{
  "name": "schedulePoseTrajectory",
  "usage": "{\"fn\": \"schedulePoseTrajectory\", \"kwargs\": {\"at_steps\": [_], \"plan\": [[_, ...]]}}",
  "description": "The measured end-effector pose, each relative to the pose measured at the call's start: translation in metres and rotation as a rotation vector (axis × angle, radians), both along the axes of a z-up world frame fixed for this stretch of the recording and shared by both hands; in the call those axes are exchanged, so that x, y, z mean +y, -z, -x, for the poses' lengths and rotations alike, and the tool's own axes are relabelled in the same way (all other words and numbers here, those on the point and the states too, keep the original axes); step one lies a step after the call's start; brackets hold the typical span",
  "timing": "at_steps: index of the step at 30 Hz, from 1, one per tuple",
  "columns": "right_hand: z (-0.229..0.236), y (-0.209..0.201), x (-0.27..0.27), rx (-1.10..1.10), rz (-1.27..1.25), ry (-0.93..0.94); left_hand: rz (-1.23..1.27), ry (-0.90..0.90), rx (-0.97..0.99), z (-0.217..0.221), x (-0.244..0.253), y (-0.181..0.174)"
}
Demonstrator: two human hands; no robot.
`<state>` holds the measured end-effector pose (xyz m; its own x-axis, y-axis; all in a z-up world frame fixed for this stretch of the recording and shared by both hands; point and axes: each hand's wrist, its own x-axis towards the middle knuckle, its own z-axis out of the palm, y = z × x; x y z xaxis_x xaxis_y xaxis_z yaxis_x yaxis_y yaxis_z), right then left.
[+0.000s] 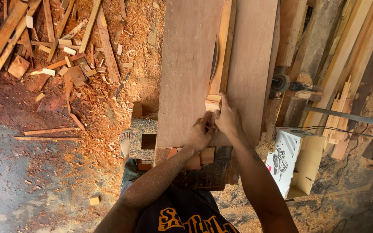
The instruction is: The person repeatedly smooths small wooden blocks by hand on a rotating grinding wheel. They pick up blocks, rub them against the spinning surface, and place them back down, continuing the process throughout the clip.
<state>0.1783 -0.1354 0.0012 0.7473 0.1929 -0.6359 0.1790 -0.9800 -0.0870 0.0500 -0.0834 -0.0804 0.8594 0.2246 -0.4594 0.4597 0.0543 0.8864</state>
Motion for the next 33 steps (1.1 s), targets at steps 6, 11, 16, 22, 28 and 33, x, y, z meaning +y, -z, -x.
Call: {"fn": "schedulePoseTrajectory", "kwargs": {"at_steps": [6, 11, 16, 22, 28, 33], "plan": [[-0.009, 0.012, 0.015, -0.171, -0.069, -0.020, -0.020, 0.076, 0.025, -0.016, 0.004, -0.003], [-0.038, 0.025, 0.029, -0.220, -0.052, 0.020, -0.024, 0.063, 0.027, -0.019, 0.019, -0.017], [-0.054, 0.036, 0.032, -0.334, -0.149, 0.018, 0.033, 0.015, 0.056, 0.005, 0.031, -0.033], [-0.094, 0.054, 0.043, -0.418, -0.226, 0.003, 0.009, 0.052, 0.010, 0.031, 0.045, -0.049], [-0.091, 0.056, 0.033, -0.452, -0.383, -0.128, 0.136, 0.092, 0.224, 0.055, 0.060, -0.046], [0.024, 0.037, -0.034, -0.157, -0.230, 0.079, -0.029, -0.136, -0.096, 0.071, 0.024, 0.024]]}}
